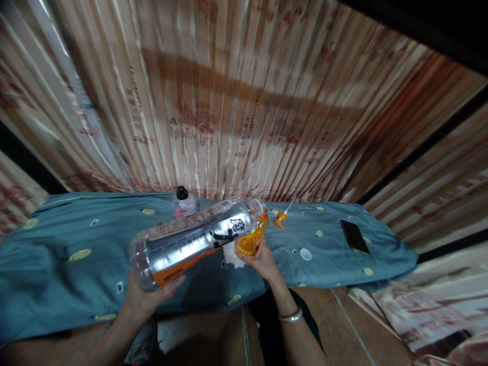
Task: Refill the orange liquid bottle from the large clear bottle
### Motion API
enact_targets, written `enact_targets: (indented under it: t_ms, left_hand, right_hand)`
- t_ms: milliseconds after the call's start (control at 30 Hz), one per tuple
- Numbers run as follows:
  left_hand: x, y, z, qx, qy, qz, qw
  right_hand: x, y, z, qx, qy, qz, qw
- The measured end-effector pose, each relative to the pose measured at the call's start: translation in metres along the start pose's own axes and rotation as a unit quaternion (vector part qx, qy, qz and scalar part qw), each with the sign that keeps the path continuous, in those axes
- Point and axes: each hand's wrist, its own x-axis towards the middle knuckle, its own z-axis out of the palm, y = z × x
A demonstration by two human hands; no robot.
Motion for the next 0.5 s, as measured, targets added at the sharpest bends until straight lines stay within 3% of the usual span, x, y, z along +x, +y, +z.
enact_targets:
  t_ms: [167,500]
  left_hand:
    - [-0.002,-0.002,-0.003,0.010,-0.018,0.009,1.000]
    - [-0.002,-0.004,-0.002,0.009,0.003,0.026,1.000]
  right_hand:
    - [-0.002,-0.005,-0.001,-0.004,0.002,0.013,1.000]
    - [-0.003,-0.012,0.000,0.021,-0.006,0.000,1.000]
